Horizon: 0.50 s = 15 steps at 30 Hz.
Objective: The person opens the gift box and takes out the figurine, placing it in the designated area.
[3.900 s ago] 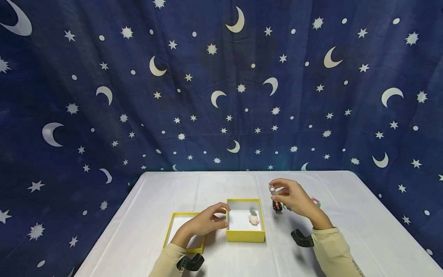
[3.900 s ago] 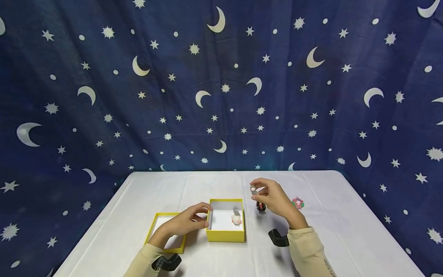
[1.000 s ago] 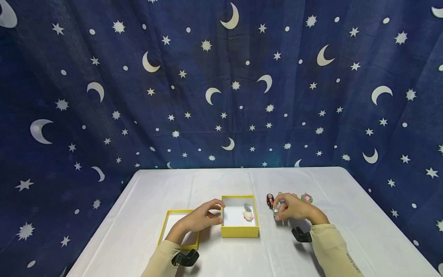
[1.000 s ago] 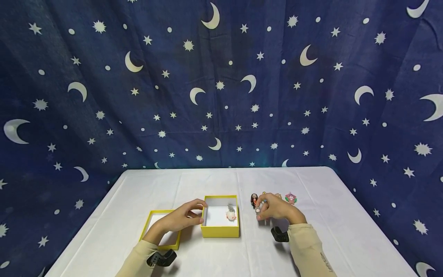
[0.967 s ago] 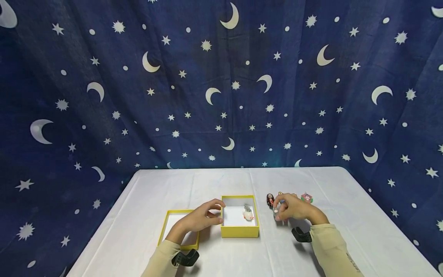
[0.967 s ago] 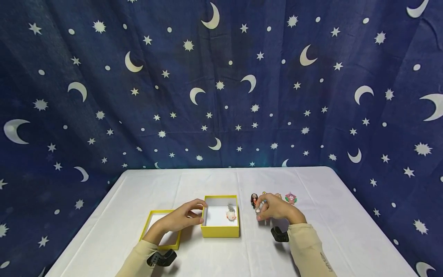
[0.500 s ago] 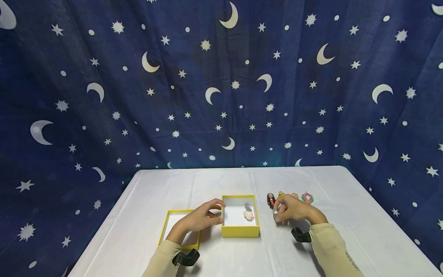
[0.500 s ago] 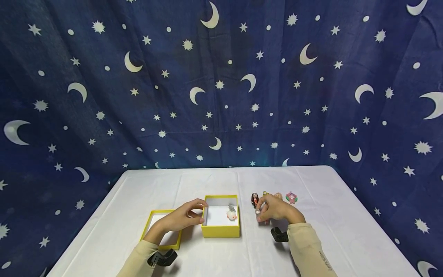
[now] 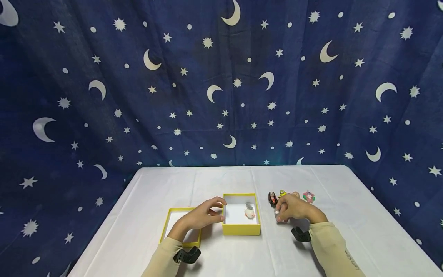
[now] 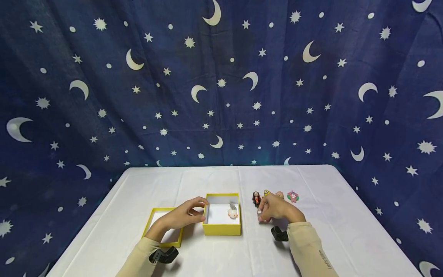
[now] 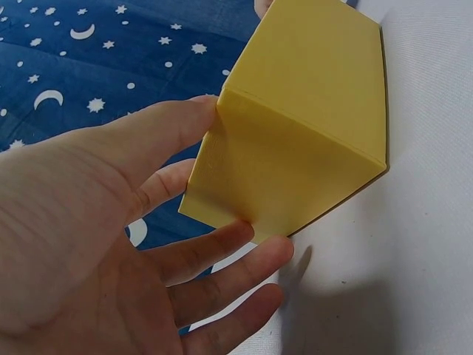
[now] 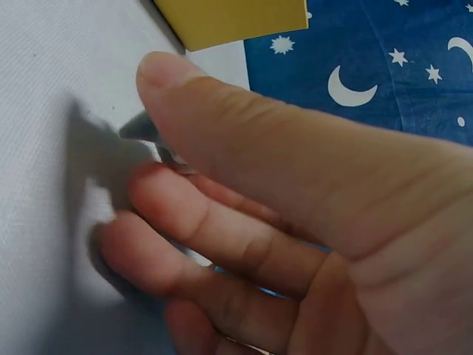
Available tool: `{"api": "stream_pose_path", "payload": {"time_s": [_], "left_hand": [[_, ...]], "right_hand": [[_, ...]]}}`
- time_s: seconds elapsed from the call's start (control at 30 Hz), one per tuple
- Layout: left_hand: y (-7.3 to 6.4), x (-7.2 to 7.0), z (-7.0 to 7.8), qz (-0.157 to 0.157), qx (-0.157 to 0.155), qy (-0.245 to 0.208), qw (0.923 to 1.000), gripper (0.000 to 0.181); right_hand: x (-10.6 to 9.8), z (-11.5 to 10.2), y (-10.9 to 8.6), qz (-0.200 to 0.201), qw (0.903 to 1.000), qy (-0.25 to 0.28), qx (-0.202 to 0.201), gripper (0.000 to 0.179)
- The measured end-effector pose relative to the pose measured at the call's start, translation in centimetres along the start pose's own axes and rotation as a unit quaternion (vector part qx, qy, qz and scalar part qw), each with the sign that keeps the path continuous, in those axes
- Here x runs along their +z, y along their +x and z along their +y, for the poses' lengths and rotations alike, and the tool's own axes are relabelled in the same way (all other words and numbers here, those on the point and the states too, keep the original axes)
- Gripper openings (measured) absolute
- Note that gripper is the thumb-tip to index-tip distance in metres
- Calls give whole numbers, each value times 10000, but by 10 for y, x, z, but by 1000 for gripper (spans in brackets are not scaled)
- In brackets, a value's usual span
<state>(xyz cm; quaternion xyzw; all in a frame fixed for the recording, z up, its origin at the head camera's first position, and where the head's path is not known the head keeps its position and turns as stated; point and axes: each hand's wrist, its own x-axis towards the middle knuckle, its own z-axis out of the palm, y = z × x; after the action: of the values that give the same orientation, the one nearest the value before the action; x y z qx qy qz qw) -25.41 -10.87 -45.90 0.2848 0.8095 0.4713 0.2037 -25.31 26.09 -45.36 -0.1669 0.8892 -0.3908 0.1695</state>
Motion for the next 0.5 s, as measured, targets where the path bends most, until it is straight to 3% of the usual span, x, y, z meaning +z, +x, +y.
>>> {"api": "stream_pose_path", "payload": {"time_s": [0.23,0.5], "left_hand": [[1,0,-1,-5,25,75,10000,41],[1,0,-1,-16,-16,45,10000,40]], "right_hand": [[0,2,2,-124,9995,244,-184,25],[3,3,2,-25,9997,40,-223,27]]}}
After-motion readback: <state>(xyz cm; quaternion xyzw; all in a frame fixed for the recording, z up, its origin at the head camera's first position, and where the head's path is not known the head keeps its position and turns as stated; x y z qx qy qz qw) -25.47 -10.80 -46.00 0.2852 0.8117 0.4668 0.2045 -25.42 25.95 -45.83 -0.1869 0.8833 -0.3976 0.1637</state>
